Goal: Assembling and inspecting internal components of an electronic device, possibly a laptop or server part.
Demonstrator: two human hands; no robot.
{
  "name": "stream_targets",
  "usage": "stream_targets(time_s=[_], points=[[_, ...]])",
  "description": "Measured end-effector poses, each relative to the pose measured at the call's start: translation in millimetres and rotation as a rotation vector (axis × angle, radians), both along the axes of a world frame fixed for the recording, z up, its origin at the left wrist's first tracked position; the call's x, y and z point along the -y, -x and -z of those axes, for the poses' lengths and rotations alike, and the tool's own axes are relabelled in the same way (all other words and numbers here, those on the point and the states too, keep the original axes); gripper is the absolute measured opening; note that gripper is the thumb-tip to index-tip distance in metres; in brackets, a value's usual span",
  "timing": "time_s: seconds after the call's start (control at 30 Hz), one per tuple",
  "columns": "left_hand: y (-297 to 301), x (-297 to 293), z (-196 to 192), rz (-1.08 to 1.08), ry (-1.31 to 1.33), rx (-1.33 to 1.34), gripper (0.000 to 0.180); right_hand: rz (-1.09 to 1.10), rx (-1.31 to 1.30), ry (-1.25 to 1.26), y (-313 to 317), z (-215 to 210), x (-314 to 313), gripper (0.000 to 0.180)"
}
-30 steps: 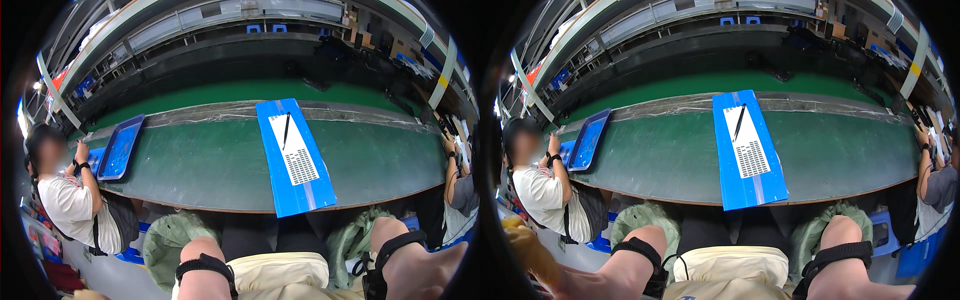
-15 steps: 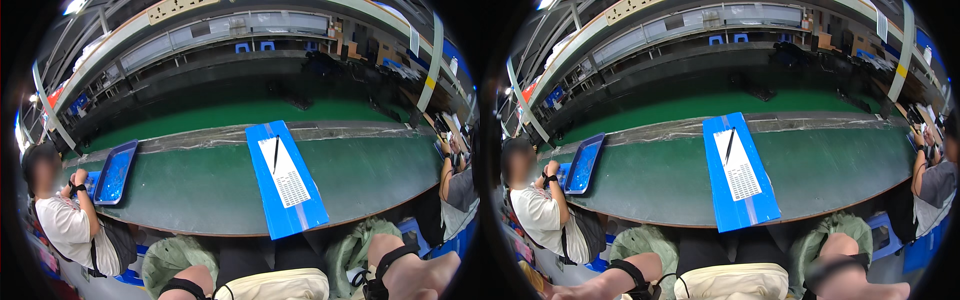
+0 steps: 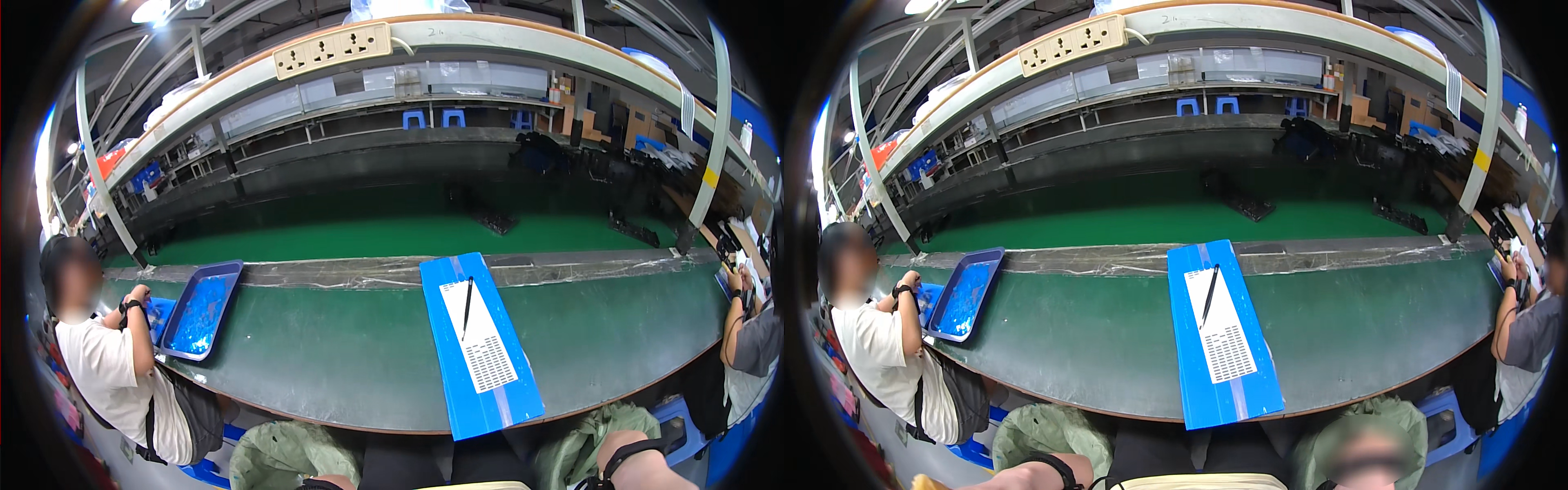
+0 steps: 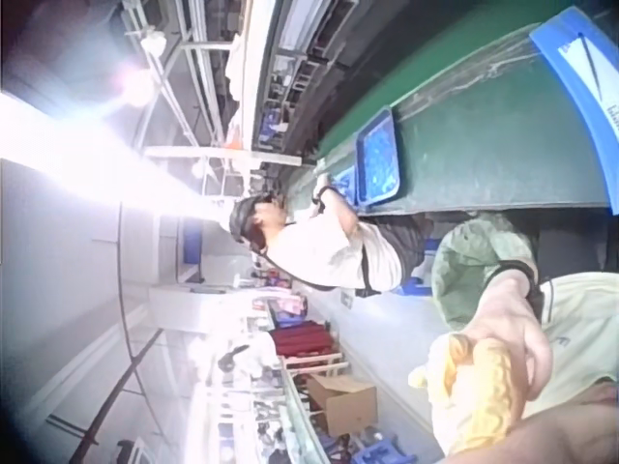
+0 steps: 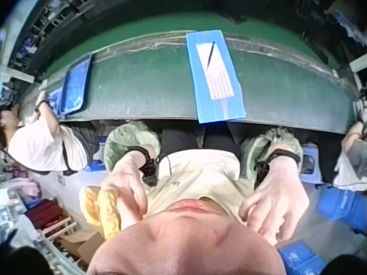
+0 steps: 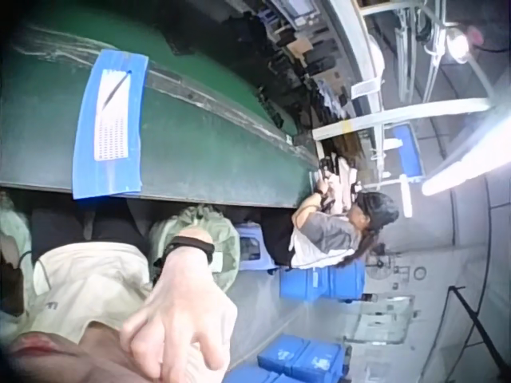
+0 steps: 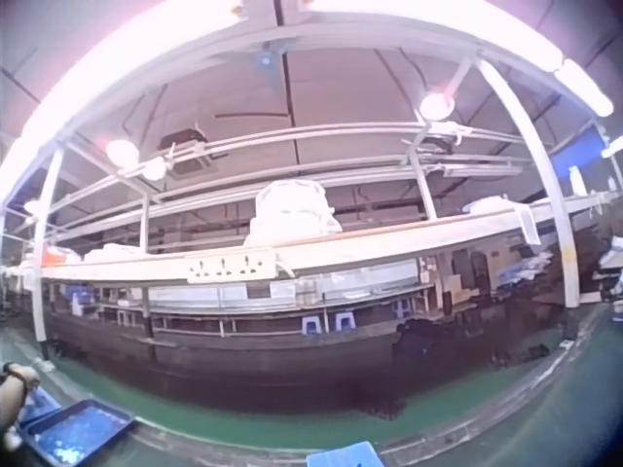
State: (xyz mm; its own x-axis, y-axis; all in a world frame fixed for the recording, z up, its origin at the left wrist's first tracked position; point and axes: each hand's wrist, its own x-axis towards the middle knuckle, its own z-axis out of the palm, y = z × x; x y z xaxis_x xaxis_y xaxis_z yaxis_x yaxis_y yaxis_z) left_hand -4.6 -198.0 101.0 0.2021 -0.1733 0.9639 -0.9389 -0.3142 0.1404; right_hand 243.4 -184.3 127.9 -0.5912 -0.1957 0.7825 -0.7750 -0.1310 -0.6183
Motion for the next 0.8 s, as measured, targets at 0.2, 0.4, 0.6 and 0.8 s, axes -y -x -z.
stream_targets(time_s=[0.2,0.4,0.6,0.8], points=[[10,-2,3,0.066,0.257,-0.193,0.027,-0.020,0.101,-0.131,22,18,-29,0.019],[2,-40,12,0.328,0.213,-0.279,0.035,0.368,-0.083,0.251,16,-2,-26,0.012],[1,-46,16,0.316,0.188,-0.289,0.044,0.202,-0.180,-0.060,17,13,-24,0.011],[13,-41,30,0.245,0.255,-0.373,0.046,0.083,-0.018,-0.183,12,6,-40,0.017]])
